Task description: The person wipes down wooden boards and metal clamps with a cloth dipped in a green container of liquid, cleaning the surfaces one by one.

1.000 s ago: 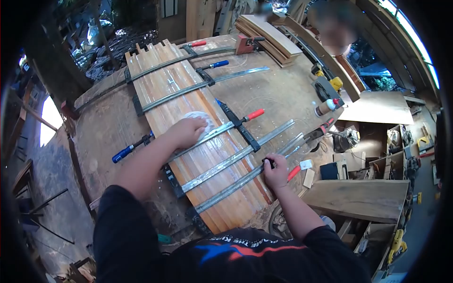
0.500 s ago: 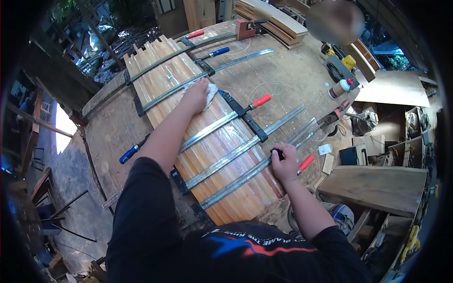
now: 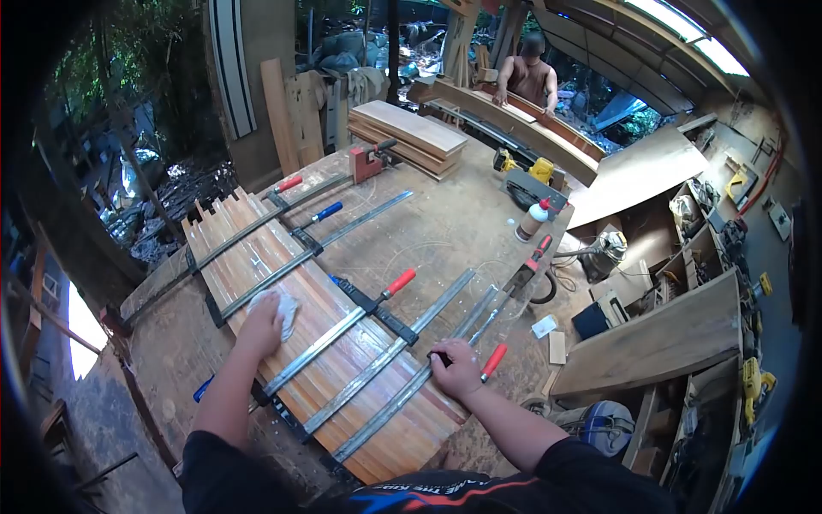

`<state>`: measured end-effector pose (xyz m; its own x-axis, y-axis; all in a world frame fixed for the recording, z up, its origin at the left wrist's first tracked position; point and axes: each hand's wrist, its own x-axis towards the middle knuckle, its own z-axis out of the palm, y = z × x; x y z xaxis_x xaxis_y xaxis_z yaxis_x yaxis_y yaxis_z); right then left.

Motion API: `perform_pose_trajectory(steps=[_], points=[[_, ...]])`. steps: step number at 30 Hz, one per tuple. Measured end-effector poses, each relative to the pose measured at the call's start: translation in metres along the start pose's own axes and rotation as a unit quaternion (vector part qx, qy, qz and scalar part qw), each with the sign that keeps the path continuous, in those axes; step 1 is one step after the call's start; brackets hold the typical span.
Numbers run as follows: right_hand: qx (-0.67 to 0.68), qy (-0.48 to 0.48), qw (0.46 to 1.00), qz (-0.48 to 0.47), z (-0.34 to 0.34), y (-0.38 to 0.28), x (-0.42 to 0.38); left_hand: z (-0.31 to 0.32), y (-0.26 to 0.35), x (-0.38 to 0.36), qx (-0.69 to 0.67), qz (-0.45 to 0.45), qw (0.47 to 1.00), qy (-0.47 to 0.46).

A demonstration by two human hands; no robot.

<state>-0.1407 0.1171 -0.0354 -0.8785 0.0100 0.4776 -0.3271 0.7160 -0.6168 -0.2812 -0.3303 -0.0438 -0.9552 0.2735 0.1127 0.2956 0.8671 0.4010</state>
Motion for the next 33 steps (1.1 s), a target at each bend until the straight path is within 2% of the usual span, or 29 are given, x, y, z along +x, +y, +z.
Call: perform_pose_trajectory(steps=[2, 5, 9, 13, 17, 21, 24, 28, 32, 33], points=[[-0.003, -0.001, 1.000, 0.005, -0.002, -0.003, 0.000, -0.006, -0.008, -0.016, 0.018, -0.047, 0.999, 0.008], [0.005, 0.010, 1.000, 0.010, 0.003, 0.002, 0.000, 0.005, -0.002, 0.000, 0.073, -0.034, 0.997, -0.012], [0.023, 0.009, 1.000, 0.019, 0.001, -0.002, 0.001, 0.028, 0.008, 0.067, 0.028, 0.051, 0.998, -0.017], [0.007, 0.007, 1.000, 0.010, -0.001, 0.000, -0.003, 0.041, 0.036, 0.114, 0.010, 0.069, 0.998, -0.002], [0.024, -0.004, 0.999, 0.026, 0.002, -0.005, 0.002, 0.039, 0.037, 0.106, 0.032, 0.071, 0.997, -0.002], [0.027, -0.010, 0.999, 0.025, -0.004, -0.003, 0.000, 0.028, 0.026, 0.064, 0.009, 0.059, 0.998, 0.007], [0.036, -0.012, 0.999, 0.032, -0.006, -0.002, -0.002, 0.003, 0.005, 0.018, -0.017, 0.001, 1.000, -0.006], [0.055, -0.008, 0.998, 0.031, -0.009, 0.002, 0.002, -0.001, -0.011, -0.024, 0.030, -0.052, 0.998, 0.033], [0.064, -0.007, 0.998, 0.028, -0.009, 0.003, -0.001, 0.028, 0.000, 0.001, 0.132, -0.141, 0.979, 0.059], [0.064, -0.011, 0.998, 0.025, -0.009, 0.003, 0.001, 0.036, 0.010, 0.014, 0.107, -0.123, 0.985, 0.060]])
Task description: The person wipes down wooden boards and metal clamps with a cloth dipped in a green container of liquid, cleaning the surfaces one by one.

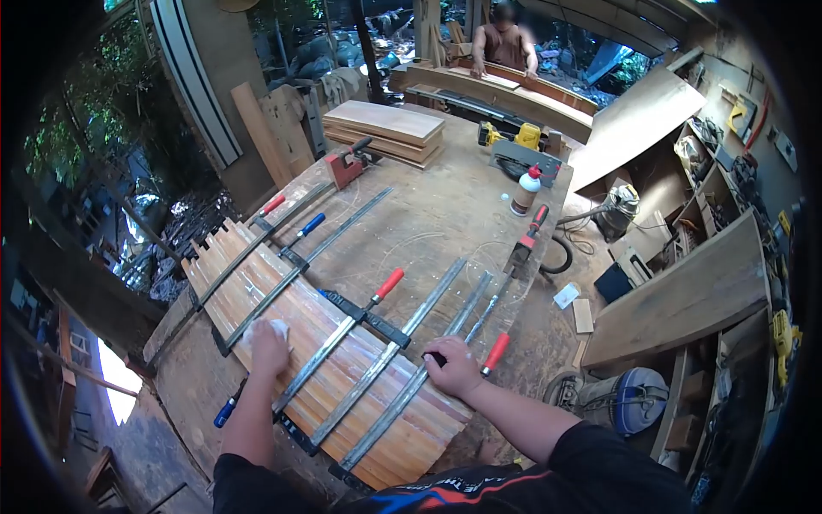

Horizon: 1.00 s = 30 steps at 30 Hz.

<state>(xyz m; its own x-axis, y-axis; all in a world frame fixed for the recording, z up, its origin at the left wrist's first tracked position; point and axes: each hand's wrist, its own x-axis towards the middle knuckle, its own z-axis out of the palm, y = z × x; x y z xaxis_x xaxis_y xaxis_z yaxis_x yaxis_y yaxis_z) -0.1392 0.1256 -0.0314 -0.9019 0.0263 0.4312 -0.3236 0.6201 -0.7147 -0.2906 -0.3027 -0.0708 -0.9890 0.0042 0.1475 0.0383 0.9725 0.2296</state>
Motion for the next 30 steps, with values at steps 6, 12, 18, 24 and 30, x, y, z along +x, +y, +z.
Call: perform_pose_trajectory(steps=[6, 12, 18, 24, 30], points=[[-0.013, 0.005, 1.000, -0.021, 0.000, 0.001, 0.003, 0.034, 0.086, 0.101, -0.123, 0.131, 0.983, -0.025], [-0.019, 0.008, 0.999, -0.026, 0.003, -0.004, 0.007, 0.014, 0.075, 0.093, -0.140, 0.167, 0.976, -0.032], [-0.028, -0.035, 0.999, 0.013, -0.002, 0.001, -0.003, -0.003, 0.019, 0.043, -0.145, 0.108, 0.983, -0.024], [-0.010, -0.005, 1.000, -0.015, -0.003, 0.003, -0.004, -0.031, 0.004, 0.005, -0.105, 0.030, 0.994, -0.020], [0.003, 0.006, 1.000, -0.012, -0.001, 0.009, -0.005, -0.051, 0.022, -0.021, -0.052, -0.090, 0.994, -0.018]])
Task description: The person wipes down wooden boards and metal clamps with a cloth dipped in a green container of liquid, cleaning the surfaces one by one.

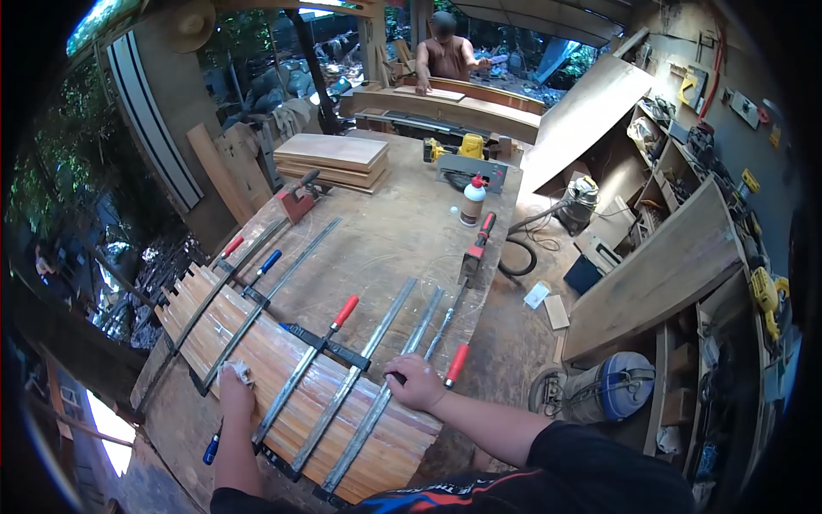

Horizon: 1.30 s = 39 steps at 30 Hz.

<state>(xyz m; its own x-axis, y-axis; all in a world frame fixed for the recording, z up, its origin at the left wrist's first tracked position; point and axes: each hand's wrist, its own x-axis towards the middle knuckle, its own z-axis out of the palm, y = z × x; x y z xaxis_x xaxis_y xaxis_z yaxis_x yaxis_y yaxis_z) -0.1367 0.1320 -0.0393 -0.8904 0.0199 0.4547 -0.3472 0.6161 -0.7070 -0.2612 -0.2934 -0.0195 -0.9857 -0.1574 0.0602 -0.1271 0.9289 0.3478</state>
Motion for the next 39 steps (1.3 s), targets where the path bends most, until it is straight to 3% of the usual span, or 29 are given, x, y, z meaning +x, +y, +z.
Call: perform_pose_trajectory(steps=[2, 5, 9, 11, 12, 14, 16, 22, 27, 28, 29, 31, 33, 34, 36, 38, 39], points=[[0.005, 0.000, 1.000, 0.006, -0.002, -0.001, 0.002, 0.035, -0.004, 0.014, 0.100, -0.018, 0.993, 0.065], [-0.008, -0.008, 1.000, -0.001, 0.001, -0.003, 0.005, 0.073, 0.008, 0.050, 0.055, 0.028, 0.990, 0.123], [-0.016, -0.006, 1.000, 0.002, 0.006, -0.002, 0.002, 0.062, 0.070, 0.064, -0.105, 0.026, 0.993, 0.037], [-0.022, -0.003, 1.000, -0.003, 0.006, -0.005, 0.004, 0.094, 0.066, 0.082, 0.017, 0.200, 0.974, 0.103], [-0.025, -0.002, 1.000, -0.004, 0.004, -0.008, 0.007, 0.079, 0.079, 0.081, -0.053, 0.172, 0.983, 0.046], [-0.029, -0.007, 1.000, -0.005, 0.004, -0.013, 0.006, 0.088, 0.058, 0.100, -0.106, 0.227, 0.968, 0.022], [-0.045, -0.014, 0.999, 0.000, 0.004, -0.015, 0.009, 0.046, 0.058, 0.074, -0.127, 0.180, 0.974, -0.045], [-0.048, -0.007, 0.999, 0.000, 0.009, -0.005, 0.003, 0.031, -0.068, 0.042, -0.097, 0.204, 0.973, 0.043], [-0.055, -0.008, 0.998, -0.008, 0.012, -0.003, 0.005, -0.029, -0.044, 0.058, 0.077, 0.103, 0.989, -0.077], [-0.051, -0.011, 0.999, -0.004, 0.014, -0.004, 0.005, -0.034, -0.041, 0.068, 0.055, 0.126, 0.990, -0.006], [-0.050, -0.011, 0.999, 0.003, 0.014, -0.009, 0.006, -0.046, -0.036, 0.083, 0.064, 0.102, 0.993, -0.013], [-0.062, 0.000, 0.998, -0.002, 0.017, -0.008, 0.006, -0.062, -0.006, 0.107, -0.098, 0.111, 0.984, 0.100], [-0.088, 0.011, 0.996, -0.026, 0.018, -0.005, 0.005, -0.020, -0.007, 0.148, -0.103, 0.126, 0.981, 0.110], [-0.087, 0.012, 0.996, -0.028, 0.020, -0.004, 0.009, 0.003, -0.007, 0.168, -0.004, 0.113, 0.993, -0.034], [-0.093, 0.000, 0.995, -0.023, 0.017, -0.006, 0.006, 0.060, -0.004, 0.191, 0.083, 0.131, 0.988, 0.026], [-0.105, -0.004, 0.994, -0.011, 0.015, -0.008, 0.006, 0.052, 0.002, 0.212, 0.033, 0.109, 0.991, -0.069], [-0.111, -0.007, 0.994, -0.015, 0.016, -0.008, 0.006, 0.051, -0.002, 0.222, 0.056, 0.137, 0.986, -0.072]])
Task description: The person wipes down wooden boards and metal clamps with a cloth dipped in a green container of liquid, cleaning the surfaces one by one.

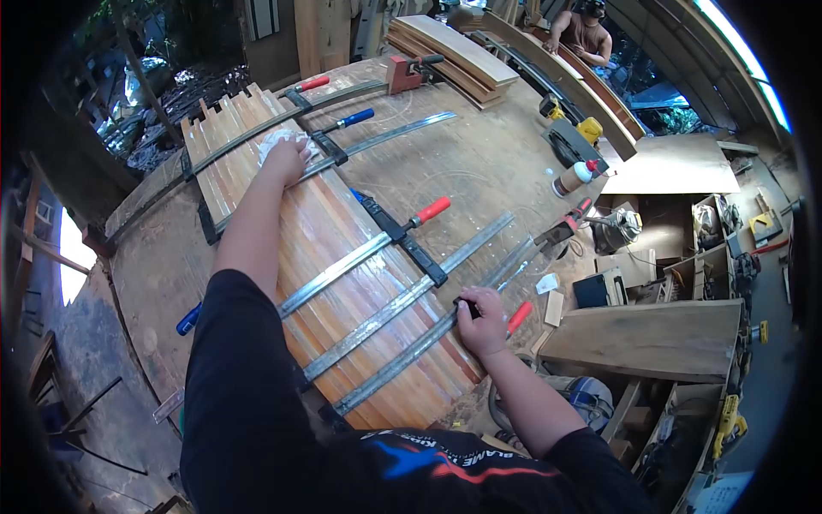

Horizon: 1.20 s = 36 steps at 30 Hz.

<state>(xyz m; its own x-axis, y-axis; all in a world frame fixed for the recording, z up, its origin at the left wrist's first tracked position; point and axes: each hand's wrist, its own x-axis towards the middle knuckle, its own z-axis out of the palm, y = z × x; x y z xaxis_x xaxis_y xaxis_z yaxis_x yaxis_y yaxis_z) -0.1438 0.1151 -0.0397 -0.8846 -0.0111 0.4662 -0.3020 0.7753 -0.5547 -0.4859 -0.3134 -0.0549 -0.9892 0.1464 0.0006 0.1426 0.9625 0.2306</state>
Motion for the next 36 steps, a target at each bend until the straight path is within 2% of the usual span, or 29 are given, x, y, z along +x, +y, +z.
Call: perform_pose_trajectory(steps=[3, 4, 7, 8, 11, 13, 14, 17, 18, 21, 23, 24, 27, 30, 32, 34, 36], points=[[-0.001, -0.002, 1.000, -0.006, 0.006, 0.002, -0.001, 0.004, -0.023, 0.030, 0.040, -0.025, 0.999, 0.018], [0.000, -0.003, 1.000, -0.003, 0.005, 0.000, 0.000, 0.014, -0.030, 0.036, 0.044, -0.070, 0.994, 0.076], [-0.011, 0.001, 1.000, 0.002, 0.001, -0.002, 0.001, -0.005, -0.011, 0.031, 0.043, -0.126, 0.990, 0.038], [-0.014, 0.001, 1.000, 0.002, 0.003, -0.004, 0.001, 0.007, -0.022, 0.043, 0.051, -0.104, 0.992, 0.044], [-0.007, 0.005, 1.000, 0.004, 0.003, -0.002, 0.000, -0.058, 0.034, -0.004, 0.065, -0.034, 0.982, -0.177], [0.002, 0.007, 1.000, 0.000, 0.005, -0.002, 0.004, -0.036, 0.039, -0.045, -0.049, 0.021, 0.997, -0.051], [0.003, 0.010, 1.000, 0.000, 0.005, -0.001, 0.003, -0.030, 0.033, -0.056, -0.063, 0.058, 0.996, -0.009], [0.012, -0.001, 1.000, 0.016, 0.002, -0.002, 0.000, -0.023, 0.026, -0.040, -0.068, 0.029, 0.996, -0.048], [0.016, -0.009, 1.000, 0.017, 0.001, -0.001, 0.001, -0.008, 0.018, -0.033, -0.079, 0.055, 0.995, 0.024], [0.027, -0.012, 0.999, 0.026, 0.000, 0.000, -0.002, 0.006, 0.000, 0.008, -0.048, 0.061, 0.993, 0.092], [0.032, -0.010, 0.999, 0.021, 0.000, 0.000, 0.001, -0.016, 0.001, 0.024, -0.104, -0.039, 0.994, 0.021], [0.031, -0.008, 0.999, 0.017, -0.001, 0.000, 0.002, -0.012, -0.010, 0.043, -0.061, -0.027, 0.996, 0.063], [0.016, -0.004, 1.000, 0.018, -0.003, 0.002, -0.006, 0.000, -0.020, 0.066, -0.003, -0.048, 0.996, 0.077], [0.039, 0.005, 0.999, 0.012, -0.002, 0.002, 0.003, -0.011, -0.030, 0.066, 0.075, -0.014, 0.996, 0.052], [0.037, 0.015, 0.999, 0.004, -0.003, 0.002, 0.007, -0.030, -0.026, 0.059, 0.184, -0.019, 0.982, -0.037], [0.046, 0.031, 0.998, -0.001, -0.005, 0.000, 0.003, -0.056, -0.010, 0.033, 0.298, -0.019, 0.942, -0.154], [0.064, 0.038, 0.997, 0.012, -0.004, 0.000, 0.001, -0.076, -0.020, 0.009, 0.397, 0.001, 0.880, -0.260]])
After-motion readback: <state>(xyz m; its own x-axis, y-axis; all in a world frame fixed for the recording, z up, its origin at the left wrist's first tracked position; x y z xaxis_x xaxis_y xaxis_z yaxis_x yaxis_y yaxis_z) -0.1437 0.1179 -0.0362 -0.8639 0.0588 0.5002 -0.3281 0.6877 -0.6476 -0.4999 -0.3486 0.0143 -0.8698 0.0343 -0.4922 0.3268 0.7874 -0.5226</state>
